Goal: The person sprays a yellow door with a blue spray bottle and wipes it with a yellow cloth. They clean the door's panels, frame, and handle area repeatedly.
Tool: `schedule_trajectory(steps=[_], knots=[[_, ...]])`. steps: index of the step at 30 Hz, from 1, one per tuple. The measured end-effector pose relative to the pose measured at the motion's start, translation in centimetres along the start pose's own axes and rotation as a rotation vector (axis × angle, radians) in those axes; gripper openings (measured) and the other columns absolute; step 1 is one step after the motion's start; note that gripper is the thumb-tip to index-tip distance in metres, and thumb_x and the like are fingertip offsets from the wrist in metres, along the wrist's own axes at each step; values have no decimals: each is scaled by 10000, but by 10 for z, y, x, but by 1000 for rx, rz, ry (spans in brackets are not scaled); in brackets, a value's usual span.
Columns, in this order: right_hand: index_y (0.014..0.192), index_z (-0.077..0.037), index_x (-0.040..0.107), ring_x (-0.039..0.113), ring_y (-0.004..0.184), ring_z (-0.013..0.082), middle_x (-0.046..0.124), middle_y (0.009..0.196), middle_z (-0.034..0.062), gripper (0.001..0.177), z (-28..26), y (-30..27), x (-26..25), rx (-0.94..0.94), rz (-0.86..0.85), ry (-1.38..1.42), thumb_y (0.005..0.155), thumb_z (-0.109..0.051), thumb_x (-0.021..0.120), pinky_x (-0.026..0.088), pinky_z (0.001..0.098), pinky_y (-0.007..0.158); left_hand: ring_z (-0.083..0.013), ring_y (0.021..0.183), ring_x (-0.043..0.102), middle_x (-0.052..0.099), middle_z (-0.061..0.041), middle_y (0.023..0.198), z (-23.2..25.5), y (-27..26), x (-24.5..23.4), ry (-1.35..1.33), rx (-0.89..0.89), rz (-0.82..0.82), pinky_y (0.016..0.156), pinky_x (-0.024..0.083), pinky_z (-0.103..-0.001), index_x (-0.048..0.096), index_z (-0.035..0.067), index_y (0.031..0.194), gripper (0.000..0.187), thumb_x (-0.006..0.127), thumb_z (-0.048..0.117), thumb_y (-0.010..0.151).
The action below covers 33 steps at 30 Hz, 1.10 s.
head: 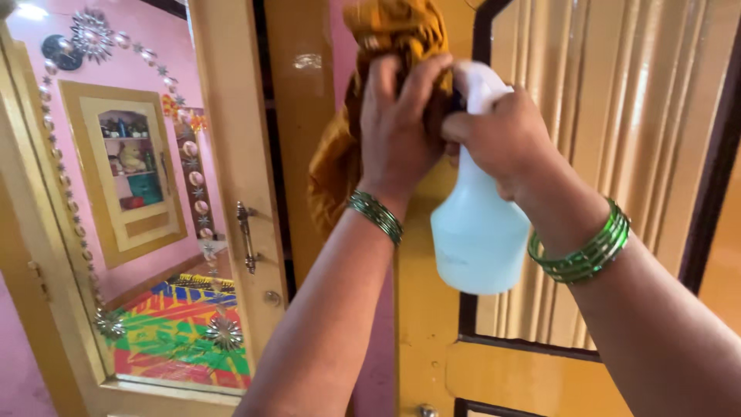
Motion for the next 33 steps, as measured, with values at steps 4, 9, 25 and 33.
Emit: schedule_trajectory(steps=[4,9,25,33], knots=[[1302,-32,673,666,620,191,702,807,127,552,21,-3,8,6,-23,50,751,-49,705,552,352,529,-386,1099,641,531,-174,1285,-15,-20,2,-48,-185,-86,871,572,-451,515,235,1415,558,782,207,926],[1313,0,592,725,717,164,744,893,119,654,29,-12,14,105,106,-154,685,-90,753,590,317,609,-430,1090,644,535,-216,1336,-27,-37,-3,-57,-295,-94,830,563,-503,384,184,1419,651,779,250,905],[1094,-55,713,721,857,172,744,931,56,343,-22,-17,-4,-155,249,-454,785,-199,744,562,324,803,-399,1195,609,288,-334,1483,-27,-93,-7,-293,-1293,13,1011,539,-432,233,176,1556,622,508,240,1002],[1087,-68,708,735,832,209,747,943,93,426,-14,11,1,106,174,-383,695,-219,780,587,376,749,-484,1212,517,291,-389,1409,3,-70,-18,-128,-965,54,1012,477,-495,421,136,1503,600,640,155,945]])
Point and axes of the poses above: each hand's wrist, its own y-axis towards the middle knuckle, its own x-axis out of the palm, z = x × y, the point moved 4 cm from there along y, towards the middle knuckle
